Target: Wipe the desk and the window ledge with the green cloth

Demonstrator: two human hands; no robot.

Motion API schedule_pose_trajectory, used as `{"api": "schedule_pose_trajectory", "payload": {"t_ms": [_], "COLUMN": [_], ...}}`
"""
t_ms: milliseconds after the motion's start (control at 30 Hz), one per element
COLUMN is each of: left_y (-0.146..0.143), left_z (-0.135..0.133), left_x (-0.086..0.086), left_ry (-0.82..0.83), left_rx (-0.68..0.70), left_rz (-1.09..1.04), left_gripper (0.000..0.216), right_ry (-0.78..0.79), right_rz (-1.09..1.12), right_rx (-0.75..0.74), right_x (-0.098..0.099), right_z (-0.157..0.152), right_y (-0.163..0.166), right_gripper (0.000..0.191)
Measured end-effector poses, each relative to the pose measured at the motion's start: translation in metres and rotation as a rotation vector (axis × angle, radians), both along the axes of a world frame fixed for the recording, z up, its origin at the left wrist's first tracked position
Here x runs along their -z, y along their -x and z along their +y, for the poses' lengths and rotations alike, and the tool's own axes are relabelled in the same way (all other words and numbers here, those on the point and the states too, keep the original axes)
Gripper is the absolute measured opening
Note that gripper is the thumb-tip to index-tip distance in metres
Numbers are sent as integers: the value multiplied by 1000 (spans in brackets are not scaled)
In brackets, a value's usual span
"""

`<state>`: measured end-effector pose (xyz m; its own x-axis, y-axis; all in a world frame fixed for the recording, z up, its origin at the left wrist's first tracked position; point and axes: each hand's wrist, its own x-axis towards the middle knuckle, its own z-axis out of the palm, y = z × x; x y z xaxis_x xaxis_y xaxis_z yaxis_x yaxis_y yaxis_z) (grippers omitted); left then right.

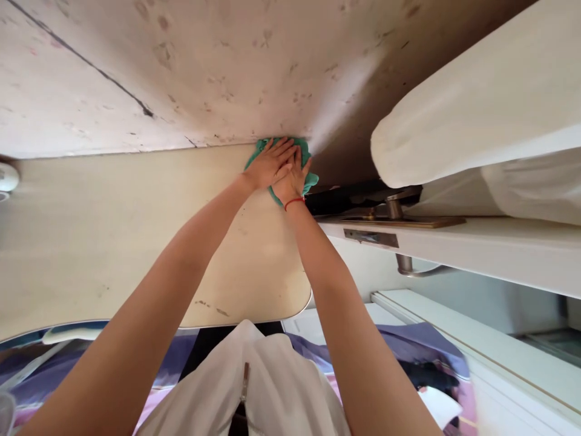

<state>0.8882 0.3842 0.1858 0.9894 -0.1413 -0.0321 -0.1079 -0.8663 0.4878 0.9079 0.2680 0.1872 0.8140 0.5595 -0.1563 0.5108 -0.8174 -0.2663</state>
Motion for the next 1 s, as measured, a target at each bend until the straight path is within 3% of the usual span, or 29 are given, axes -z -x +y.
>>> {"api": "schedule_pose_trajectory", "payload": {"t_ms": [167,300,467,767,900,1000], "left_y": [10,40,117,310,384,431], "left_z": [-8,23,113,330,378,391], "left_x": [-2,-8,-8,2,-9,-31], "left_ry": [-1,-72,-66,28,2,-64], "left_rx": [-82,-98,-162,-448,-591,-879], "left_rz": [10,53,7,-129,-203,-402], "left_gripper": [71,72,70,73,71,80], "right_ry": [68,58,-6,-203,-199,-208], "right_rz": [-51,-62,-69,-47,-37,-24], "right_rx": [68,60,-2,-279,-473,-580], "right_x": [3,3,-1,-1,-11,-20], "right_z": [10,50,144,350,415,443], "right_y": [19,50,123,291,333,341], "right_gripper": [62,62,59,61,67,62]}}
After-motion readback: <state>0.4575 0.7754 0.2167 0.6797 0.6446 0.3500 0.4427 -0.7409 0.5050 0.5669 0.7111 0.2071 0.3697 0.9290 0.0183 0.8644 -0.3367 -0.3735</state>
